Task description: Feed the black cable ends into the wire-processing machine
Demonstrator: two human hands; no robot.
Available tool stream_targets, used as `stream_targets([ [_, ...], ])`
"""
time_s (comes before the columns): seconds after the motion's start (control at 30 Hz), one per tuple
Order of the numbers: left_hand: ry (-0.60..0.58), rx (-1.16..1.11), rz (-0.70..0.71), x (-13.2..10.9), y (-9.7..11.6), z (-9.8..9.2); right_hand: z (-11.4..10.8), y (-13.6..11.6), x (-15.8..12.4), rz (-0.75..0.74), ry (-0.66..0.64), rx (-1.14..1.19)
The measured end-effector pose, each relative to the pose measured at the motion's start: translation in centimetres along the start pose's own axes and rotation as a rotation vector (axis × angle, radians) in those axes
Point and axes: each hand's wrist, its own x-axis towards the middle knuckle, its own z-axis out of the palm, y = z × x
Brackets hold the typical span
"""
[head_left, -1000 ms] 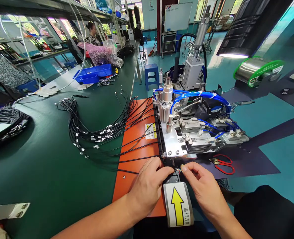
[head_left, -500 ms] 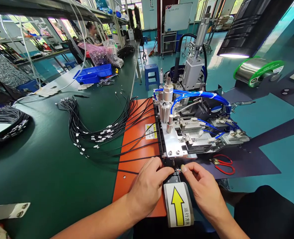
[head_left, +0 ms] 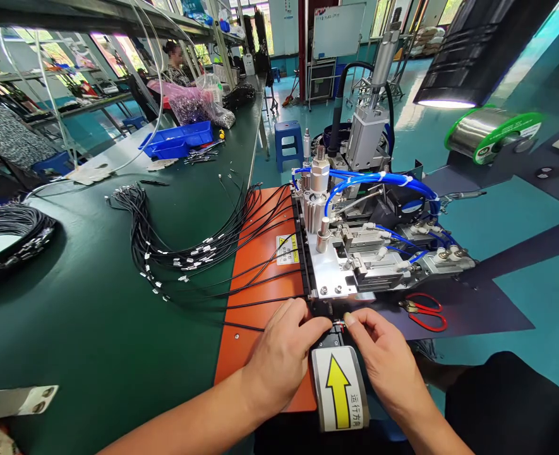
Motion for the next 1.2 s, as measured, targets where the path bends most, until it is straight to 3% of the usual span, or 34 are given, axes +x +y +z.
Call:
stream_targets([
  [0.27,0.010,0.026,0.019,0.0,0.0,0.1,-0.1,0.0,-0.5,0.028,-0.006,0.033],
  [0.5,0.002,0.024,0.005,-0.1,0.0,0.2,-0.8,-1.5,-2.3,0.061,-0.062,0.029],
  [0.87,0.000,0.001,0.010,-0.1,-0.1,0.2,-0.7,-1.1,-2.0,0.075,-0.047,-0.003],
  [1.03,0.023,-0.003,0.031,-0.1,-0.2,0.2,-0.5,-1.7,-2.3,-0.058,0.067,-0.239],
  [1.2,0.031,0.006,0.036,-0.2,-0.3,0.3,-0.6,-1.2,-1.9,-0.179,0.094,-0.356],
])
